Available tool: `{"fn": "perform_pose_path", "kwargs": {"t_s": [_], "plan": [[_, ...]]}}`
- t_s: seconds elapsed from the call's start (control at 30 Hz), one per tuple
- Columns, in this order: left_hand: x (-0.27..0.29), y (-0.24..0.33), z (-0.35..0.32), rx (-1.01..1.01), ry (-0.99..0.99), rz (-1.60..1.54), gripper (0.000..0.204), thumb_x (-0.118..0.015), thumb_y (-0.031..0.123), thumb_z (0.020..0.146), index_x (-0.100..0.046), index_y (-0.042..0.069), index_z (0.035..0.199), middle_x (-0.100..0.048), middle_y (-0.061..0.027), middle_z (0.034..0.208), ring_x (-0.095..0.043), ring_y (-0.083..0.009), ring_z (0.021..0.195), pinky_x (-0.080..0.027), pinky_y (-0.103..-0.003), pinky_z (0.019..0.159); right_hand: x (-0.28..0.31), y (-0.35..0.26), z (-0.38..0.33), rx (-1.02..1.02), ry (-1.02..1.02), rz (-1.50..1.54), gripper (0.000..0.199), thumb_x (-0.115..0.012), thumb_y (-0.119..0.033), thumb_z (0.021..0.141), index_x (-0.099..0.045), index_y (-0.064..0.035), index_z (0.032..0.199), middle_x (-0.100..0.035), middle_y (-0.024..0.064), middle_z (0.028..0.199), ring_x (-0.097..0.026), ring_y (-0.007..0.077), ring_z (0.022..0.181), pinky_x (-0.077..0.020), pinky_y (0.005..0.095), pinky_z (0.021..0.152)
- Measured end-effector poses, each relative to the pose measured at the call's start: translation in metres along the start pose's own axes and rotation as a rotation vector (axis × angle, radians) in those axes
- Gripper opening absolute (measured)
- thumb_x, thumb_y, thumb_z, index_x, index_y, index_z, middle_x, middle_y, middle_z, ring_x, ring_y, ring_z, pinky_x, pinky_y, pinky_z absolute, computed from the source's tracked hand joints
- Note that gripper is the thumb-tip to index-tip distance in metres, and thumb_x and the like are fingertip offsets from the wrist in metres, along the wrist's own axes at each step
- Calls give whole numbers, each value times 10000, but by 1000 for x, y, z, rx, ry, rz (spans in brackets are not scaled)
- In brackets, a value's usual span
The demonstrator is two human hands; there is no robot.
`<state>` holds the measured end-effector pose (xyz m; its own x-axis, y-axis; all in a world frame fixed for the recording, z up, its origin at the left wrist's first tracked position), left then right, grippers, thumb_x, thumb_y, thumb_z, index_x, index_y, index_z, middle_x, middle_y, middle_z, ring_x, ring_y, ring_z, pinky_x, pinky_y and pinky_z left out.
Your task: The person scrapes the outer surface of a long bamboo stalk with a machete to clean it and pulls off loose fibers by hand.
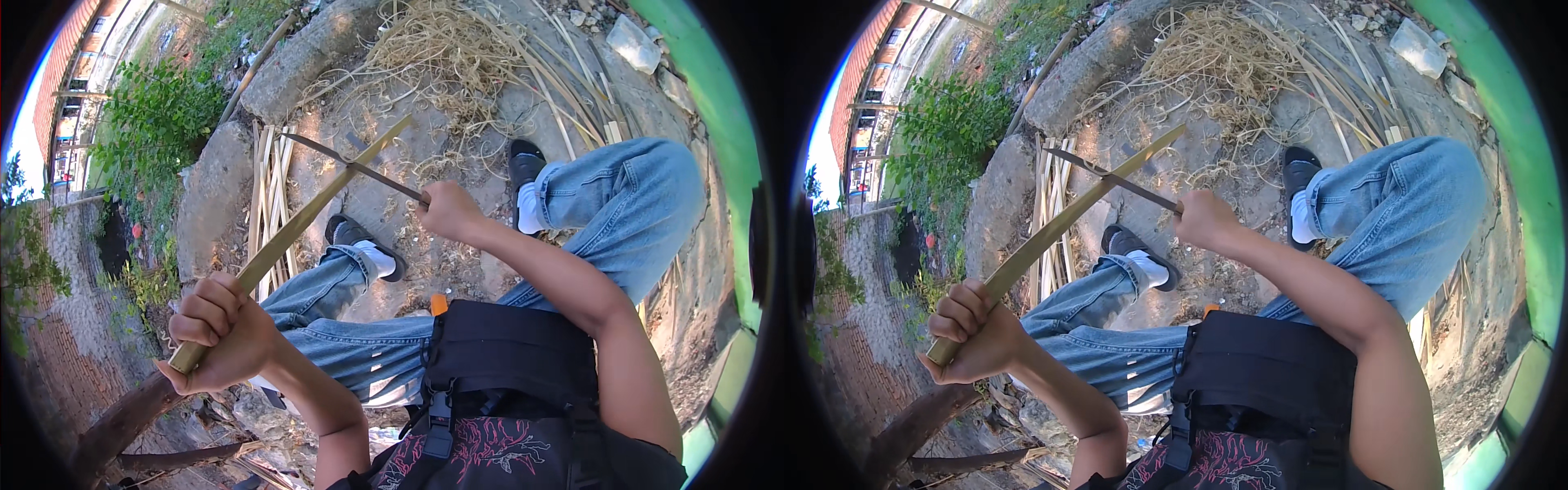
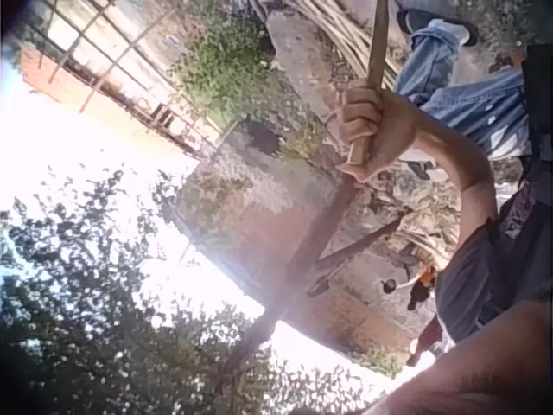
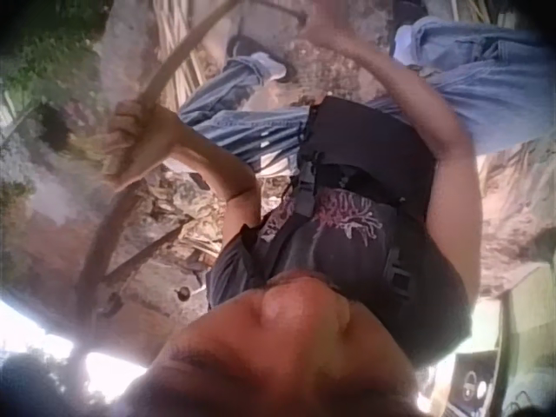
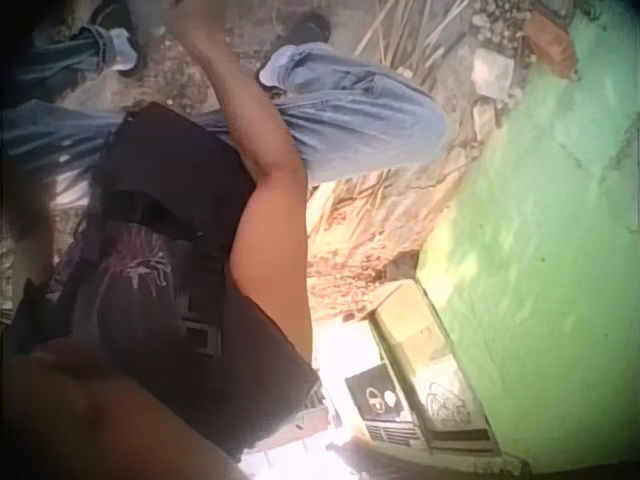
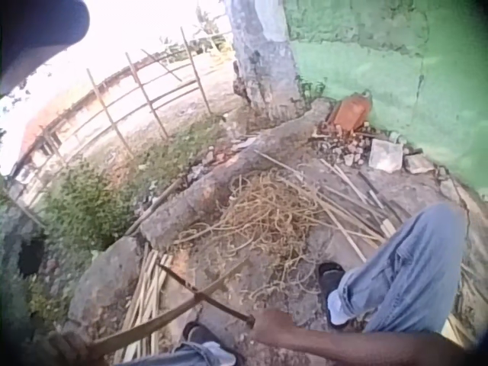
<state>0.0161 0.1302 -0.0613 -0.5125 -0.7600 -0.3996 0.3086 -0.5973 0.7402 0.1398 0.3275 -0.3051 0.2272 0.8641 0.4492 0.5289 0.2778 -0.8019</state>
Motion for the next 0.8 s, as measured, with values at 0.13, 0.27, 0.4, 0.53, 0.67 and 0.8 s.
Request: {"fn": "perform_pose_path", "kwargs": {"t_s": [0.13,0.27,0.4,0.53,0.67,0.8], "plan": [[8,0,1,20,42,30,495,-300,498,879,-278,139,539,-236,-7,471,-222,-128,446,-234,-307,490,-1,-46,-30,62,-10,-22,195,-588,-159,728,-663,16,771,-636,218,696,-636,374,668,-507,439,666],[-2,2,1,-83,151,42,495,-287,496,881,-275,143,535,-240,-11,467,-250,-141,450,-295,-329,517,-5,7,-9,106,-10,13,243,-600,-188,720,-584,49,668,-586,197,581,-616,352,584,-481,434,586],[6,-3,-1,-33,70,120,498,-277,499,883,-274,144,533,-242,-13,464,-265,-146,450,-319,-341,524,-7,3,3,-54,20,-133,209,-606,-165,709,-657,11,809,-639,217,707,-640,370,690,-506,443,660],[-2,5,2,56,-134,28,497,-278,492,886,-272,142,533,-235,-13,462,-258,-146,440,-315,-345,501,-11,-49,-31,267,-36,41,228,-615,-166,694,-651,37,791,-629,245,711,-642,370,712,-515,430,658],[3,-5,8,43,-100,-35,496,-282,488,885,-284,139,533,-229,-7,469,-235,-140,429,-296,-338,479,8,68,26,-253,-97,-156,200,-609,-153,701,-657,8,809,-644,202,731,-631,368,700,-507,419,708],[10,1,5,35,-57,10,491,-297,499,871,-289,140,536,-234,-11,482,-246,-136,448,-295,-335,503,-15,-18,-12,194,41,-20,205,-609,-141,696,-658,17,817,-639,222,730,-642,360,710,-510,415,687]]}}
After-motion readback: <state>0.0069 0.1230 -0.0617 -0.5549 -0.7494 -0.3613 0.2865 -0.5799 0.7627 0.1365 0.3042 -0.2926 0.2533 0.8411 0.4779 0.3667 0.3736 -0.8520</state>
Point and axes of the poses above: each hand's wrist, its own z-axis towards the middle knuckle, its own x-axis out of the back of the hand, y = z × x, the point moved 6 cm from there along z, towards the middle knuckle
